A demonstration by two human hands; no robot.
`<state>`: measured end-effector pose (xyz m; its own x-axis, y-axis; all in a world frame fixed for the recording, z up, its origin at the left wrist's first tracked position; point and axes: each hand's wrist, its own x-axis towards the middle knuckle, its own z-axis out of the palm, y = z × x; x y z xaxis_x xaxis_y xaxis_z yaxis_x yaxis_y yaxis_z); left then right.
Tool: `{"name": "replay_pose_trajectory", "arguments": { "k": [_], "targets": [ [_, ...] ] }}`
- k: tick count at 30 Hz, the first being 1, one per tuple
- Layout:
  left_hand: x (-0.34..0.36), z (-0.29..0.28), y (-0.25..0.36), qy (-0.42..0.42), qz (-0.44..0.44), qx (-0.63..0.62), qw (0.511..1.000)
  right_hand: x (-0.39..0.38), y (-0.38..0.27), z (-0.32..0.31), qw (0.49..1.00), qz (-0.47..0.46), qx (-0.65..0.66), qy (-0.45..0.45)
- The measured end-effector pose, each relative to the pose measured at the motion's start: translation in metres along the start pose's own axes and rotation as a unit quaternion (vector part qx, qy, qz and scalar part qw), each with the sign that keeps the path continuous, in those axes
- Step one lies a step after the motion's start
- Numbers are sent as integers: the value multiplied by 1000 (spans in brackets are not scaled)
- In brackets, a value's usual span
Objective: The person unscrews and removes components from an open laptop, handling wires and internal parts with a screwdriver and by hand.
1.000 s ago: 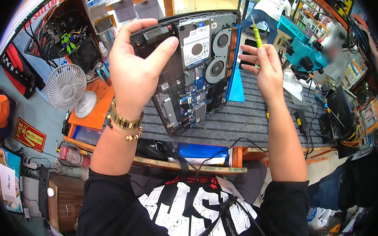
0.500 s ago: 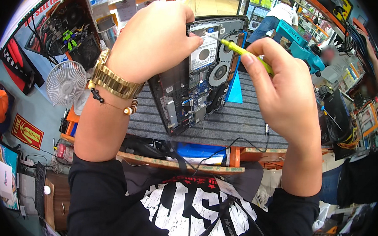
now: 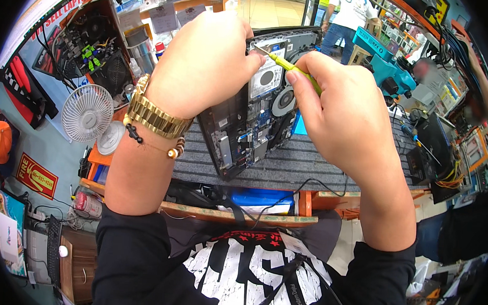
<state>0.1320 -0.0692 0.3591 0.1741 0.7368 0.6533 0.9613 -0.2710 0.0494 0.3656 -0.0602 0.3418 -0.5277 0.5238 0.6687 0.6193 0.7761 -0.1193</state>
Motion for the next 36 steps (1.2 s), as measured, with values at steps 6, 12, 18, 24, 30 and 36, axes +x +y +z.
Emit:
{"name": "replay_pose_trajectory", "arguments": {
  "k": [6,12,18,24,30,36],
  "targets": [
    [-2,-2,1,7,11,20,1000,1,-3,4,998,-38,21,47],
    [-4,0,-4,10,15,17,1000,1,-8,6,999,-27,-4,45],
    [-5,2,-4,14,25,18,999,-2,-12,1,999,-7,-31,5],
    [-5,3,-7,25,29,19,999,1,-13,2,999,-17,-23,15],
    [-6,3,-4,14,21,12,1000,0,-13,5,998,-17,-51,12],
    [-6,8,0,44,53,22,997,17,-7,-10,994,14,86,-70]
  ]
}}
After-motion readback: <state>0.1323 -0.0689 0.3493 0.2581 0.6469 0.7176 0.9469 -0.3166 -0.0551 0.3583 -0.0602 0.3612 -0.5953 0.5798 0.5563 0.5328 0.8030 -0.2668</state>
